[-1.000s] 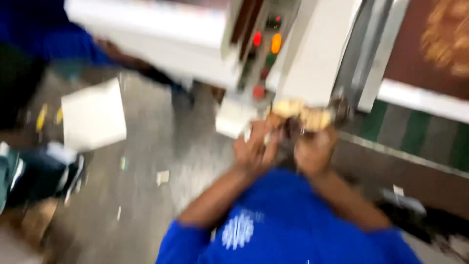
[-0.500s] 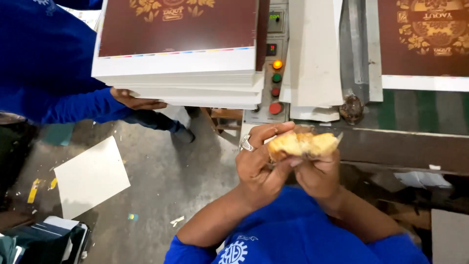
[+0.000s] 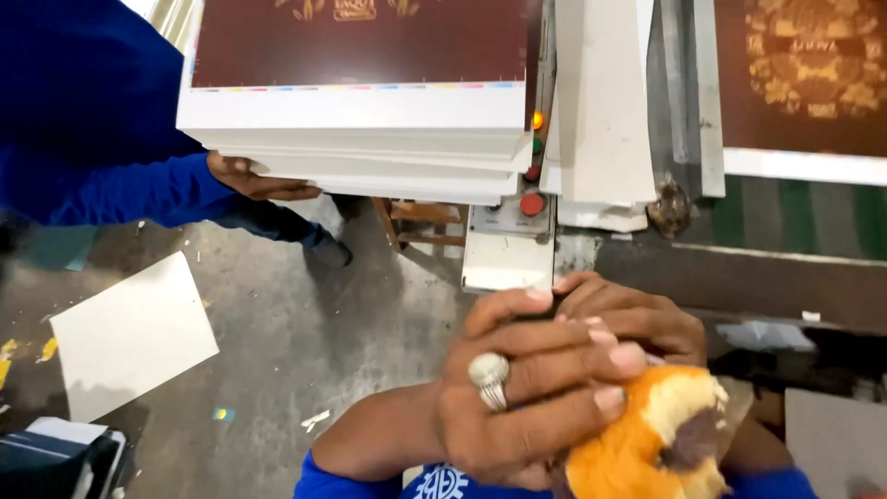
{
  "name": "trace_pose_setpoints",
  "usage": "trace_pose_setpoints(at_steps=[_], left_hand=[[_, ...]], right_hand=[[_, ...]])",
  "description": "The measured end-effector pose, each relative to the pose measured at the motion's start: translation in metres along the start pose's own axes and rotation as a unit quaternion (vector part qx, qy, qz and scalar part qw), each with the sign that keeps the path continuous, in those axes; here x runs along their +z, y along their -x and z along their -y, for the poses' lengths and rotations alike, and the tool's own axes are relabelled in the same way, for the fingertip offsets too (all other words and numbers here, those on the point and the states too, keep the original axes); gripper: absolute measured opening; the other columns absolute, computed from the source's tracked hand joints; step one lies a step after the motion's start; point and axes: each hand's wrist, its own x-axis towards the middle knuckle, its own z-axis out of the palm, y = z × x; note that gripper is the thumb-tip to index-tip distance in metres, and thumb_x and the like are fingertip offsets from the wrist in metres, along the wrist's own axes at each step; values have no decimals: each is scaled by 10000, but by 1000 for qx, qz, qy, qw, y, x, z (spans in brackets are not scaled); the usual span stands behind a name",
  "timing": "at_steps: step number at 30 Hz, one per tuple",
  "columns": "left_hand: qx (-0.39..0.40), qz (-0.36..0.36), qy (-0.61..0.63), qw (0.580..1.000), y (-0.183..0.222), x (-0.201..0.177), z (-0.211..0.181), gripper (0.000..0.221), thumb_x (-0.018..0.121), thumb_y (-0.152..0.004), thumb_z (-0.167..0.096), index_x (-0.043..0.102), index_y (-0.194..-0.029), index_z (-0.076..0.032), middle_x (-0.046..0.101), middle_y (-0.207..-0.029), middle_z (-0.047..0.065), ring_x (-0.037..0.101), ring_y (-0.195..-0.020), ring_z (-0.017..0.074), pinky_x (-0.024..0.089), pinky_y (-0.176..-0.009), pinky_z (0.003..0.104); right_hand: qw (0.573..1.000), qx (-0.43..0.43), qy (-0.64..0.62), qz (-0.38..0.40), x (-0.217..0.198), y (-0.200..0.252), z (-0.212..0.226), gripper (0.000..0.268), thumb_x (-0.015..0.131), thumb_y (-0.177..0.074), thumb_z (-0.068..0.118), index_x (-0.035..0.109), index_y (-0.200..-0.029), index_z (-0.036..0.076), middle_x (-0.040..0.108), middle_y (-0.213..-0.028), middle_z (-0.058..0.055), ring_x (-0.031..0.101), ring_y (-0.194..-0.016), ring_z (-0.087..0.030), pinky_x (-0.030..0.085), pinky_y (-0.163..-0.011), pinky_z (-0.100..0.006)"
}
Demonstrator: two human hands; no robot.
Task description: Operating a printing machine by feeding and aligning printed sheets on a stacker.
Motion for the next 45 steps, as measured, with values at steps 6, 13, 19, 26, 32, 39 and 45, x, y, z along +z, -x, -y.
trace_pose_setpoints(at_steps=[6,13,19,26,32,39,45], left_hand=[[-22,-40,-45,998,-2,10,-20,106,776,-1008,-116,771,-1110,-145,775,-1157,-24,731,-1100,104,437,-1067,329],[110,5,-181,977,0,18,-6,260,603,-1034,29,779,-1187,-87,754,-1251,-33,696,-1101,18,421,-1048,186],[16,-32,-242,970,-2,41,-25,209,614,-1015,-36,765,-1128,-127,765,-1179,-26,715,-1059,33,416,-1038,240],[-90,-62,-292,950,-7,66,-33,153,626,-994,-111,748,-1060,-174,778,-1095,-18,737,-1009,51,411,-1026,302],[-172,-74,-292,938,-17,90,-25,108,635,-975,-176,733,-1002,-214,790,-1024,-11,757,-967,66,407,-1016,356],[-268,-32,-357,894,64,86,25,475,903,-849,-218,630,-1217,-91,750,-1086,57,739,-1083,243,358,-1158,520],[-495,-210,-96,838,158,107,74,192,741,-894,-10,751,-1086,-5,761,-1077,116,715,-1045,200,566,-934,331]], right_hand=[[986,132,57,-82,-71,52,-35,416,742,-999,254,677,-1269,-56,723,-1194,-220,676,-1141,-316,505,-1075,-464],[971,168,81,-152,-127,77,-60,417,746,-987,203,664,-1277,-84,718,-1094,-197,693,-1071,-278,549,-1039,-400],[975,154,15,-163,-149,78,-75,357,725,-996,150,670,-1256,-89,728,-1081,-193,703,-1026,-266,554,-1024,-392],[948,263,5,-179,-182,75,-123,331,670,-1031,131,670,-1281,-85,722,-1039,-191,697,-984,-268,504,-859,-352],[898,243,331,-159,-271,24,-230,434,684,-1097,202,555,-1458,0,628,-1354,-149,598,-1267,-276,510,-1052,-414],[740,55,665,-79,-379,-65,-349,730,558,-1103,335,205,-1691,84,198,-1756,-189,180,-1633,-399,148,-1366,-529],[710,308,632,42,-346,-41,-366,732,518,-1152,422,206,-1632,-34,187,-1696,-267,148,-1583,-416,53,-1216,-657]])
